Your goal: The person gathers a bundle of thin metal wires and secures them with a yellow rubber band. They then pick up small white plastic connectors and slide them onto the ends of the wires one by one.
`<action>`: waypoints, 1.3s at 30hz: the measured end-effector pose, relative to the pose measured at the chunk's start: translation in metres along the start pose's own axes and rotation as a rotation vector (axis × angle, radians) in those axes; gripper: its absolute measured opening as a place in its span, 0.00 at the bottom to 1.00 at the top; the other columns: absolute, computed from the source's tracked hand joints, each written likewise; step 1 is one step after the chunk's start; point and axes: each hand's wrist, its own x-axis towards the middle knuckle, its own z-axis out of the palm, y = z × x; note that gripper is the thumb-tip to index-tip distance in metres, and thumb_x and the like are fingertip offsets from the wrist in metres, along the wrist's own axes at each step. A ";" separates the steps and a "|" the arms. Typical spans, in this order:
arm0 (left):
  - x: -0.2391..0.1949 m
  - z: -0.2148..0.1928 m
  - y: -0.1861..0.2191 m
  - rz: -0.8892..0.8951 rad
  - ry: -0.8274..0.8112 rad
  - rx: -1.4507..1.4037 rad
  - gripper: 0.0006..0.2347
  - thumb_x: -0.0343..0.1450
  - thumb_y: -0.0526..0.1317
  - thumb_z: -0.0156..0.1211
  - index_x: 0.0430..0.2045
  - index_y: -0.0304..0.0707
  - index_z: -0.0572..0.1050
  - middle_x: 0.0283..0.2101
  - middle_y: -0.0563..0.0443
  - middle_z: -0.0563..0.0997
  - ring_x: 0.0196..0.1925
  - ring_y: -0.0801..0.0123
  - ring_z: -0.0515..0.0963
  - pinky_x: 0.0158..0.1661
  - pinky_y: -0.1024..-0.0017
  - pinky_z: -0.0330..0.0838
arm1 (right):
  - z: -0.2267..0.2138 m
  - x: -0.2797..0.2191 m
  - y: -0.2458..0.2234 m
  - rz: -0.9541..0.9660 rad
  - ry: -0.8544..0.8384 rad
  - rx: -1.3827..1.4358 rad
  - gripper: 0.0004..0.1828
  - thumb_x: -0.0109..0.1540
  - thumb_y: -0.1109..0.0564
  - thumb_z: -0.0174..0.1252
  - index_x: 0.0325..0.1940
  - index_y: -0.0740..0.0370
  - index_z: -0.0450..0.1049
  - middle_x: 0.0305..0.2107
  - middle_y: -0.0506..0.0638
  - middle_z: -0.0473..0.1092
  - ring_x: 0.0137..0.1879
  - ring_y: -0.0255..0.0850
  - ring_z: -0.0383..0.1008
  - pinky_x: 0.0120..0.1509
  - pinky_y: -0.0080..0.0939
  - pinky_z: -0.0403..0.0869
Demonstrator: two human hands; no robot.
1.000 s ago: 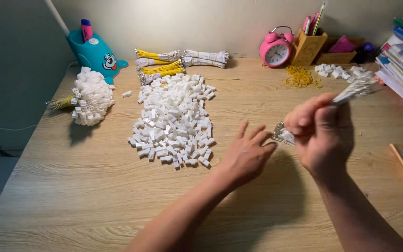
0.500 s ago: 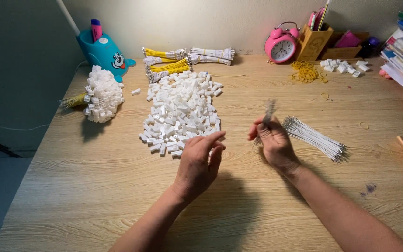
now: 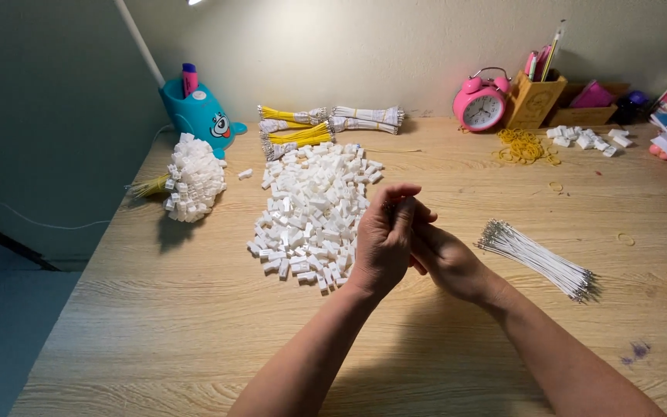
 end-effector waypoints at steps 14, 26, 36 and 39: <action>0.125 -0.061 -0.058 0.185 -0.430 1.839 0.15 0.70 0.51 0.53 0.49 0.57 0.73 0.58 0.53 0.71 0.65 0.56 0.65 0.64 0.45 0.49 | -0.057 0.074 0.061 0.250 0.085 1.067 0.14 0.69 0.50 0.43 0.40 0.58 0.72 0.20 0.37 0.49 0.18 0.24 0.49 0.20 0.23 0.50; 0.138 -0.093 -0.116 0.313 -0.351 1.834 0.13 0.67 0.41 0.39 0.34 0.44 0.75 0.40 0.49 0.78 0.50 0.55 0.76 0.57 0.49 0.56 | -0.048 0.076 0.073 0.239 0.126 1.056 0.15 0.69 0.49 0.42 0.41 0.57 0.73 0.21 0.42 0.51 0.18 0.28 0.53 0.21 0.27 0.56; 0.112 -0.160 -0.087 0.424 -0.258 1.898 0.09 0.68 0.40 0.44 0.29 0.44 0.74 0.33 0.50 0.77 0.42 0.58 0.79 0.55 0.50 0.59 | -0.045 0.073 0.071 0.221 0.136 1.019 0.15 0.70 0.50 0.42 0.43 0.56 0.73 0.20 0.44 0.53 0.18 0.30 0.54 0.21 0.28 0.57; 0.106 -0.162 -0.073 0.340 -0.292 1.909 0.09 0.70 0.40 0.44 0.30 0.43 0.75 0.38 0.50 0.77 0.49 0.57 0.77 0.58 0.48 0.56 | -0.044 0.070 0.065 0.211 0.151 1.017 0.14 0.70 0.50 0.42 0.45 0.56 0.73 0.19 0.43 0.52 0.17 0.29 0.52 0.21 0.27 0.56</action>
